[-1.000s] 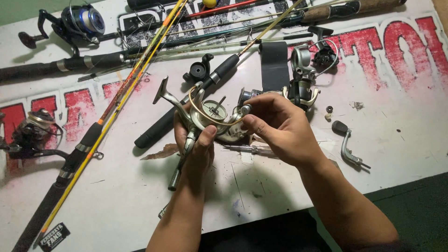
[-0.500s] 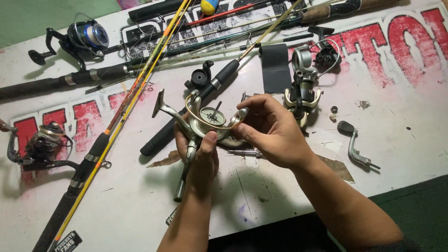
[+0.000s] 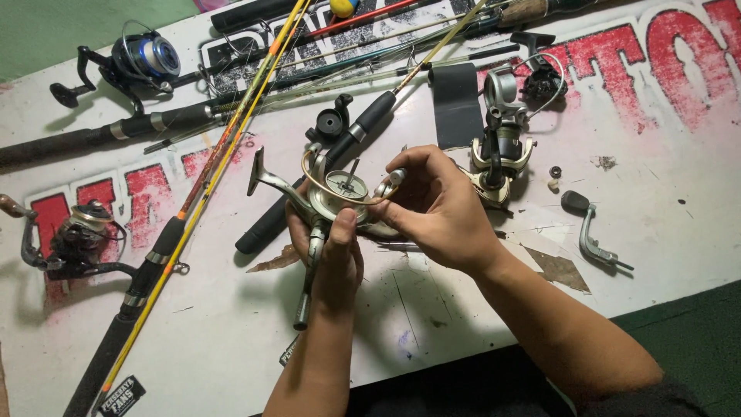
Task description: Disassembling and inspecting a fishing reel on a workbench with other fishing equipment.
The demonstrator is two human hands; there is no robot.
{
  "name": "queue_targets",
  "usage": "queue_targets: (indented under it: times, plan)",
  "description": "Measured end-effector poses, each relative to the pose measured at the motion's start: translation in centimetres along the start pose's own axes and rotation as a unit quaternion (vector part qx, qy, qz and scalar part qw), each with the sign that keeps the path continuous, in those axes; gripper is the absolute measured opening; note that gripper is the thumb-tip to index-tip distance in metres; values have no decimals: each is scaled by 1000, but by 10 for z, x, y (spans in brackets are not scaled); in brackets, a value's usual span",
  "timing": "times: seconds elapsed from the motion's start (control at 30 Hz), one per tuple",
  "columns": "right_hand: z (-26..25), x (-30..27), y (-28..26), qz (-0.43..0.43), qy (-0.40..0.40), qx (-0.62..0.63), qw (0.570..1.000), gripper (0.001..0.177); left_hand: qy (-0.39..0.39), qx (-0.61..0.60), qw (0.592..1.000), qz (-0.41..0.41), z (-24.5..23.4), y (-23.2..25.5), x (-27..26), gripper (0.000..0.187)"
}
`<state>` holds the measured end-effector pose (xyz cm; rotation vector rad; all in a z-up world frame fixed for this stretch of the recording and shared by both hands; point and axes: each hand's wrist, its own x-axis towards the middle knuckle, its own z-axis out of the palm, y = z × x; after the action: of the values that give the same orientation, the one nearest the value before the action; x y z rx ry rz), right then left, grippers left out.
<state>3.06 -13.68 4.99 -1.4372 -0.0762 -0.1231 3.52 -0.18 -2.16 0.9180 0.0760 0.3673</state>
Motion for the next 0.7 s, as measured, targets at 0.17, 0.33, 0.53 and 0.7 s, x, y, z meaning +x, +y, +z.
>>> queue_targets:
  times: [0.17, 0.33, 0.53, 0.7]
  plan:
    - [-11, 1, 5, 13, -16, 1, 1000, 33, -2, 13, 999, -30, 18, 17, -6, 62]
    - [-15, -1, -3, 19, -20, 2, 1000, 33, -7, 18, 1000, -10, 10, 9, -4, 66]
    - [-12, -2, 0, 3, -15, 1, 1000, 33, -4, 2, 1000, -17, 10, 10, -6, 65]
    - [-13, -1, 1, 4, -26, 13, 1000, 35, -7, 21, 1000, 8, 4, 4, -1, 70]
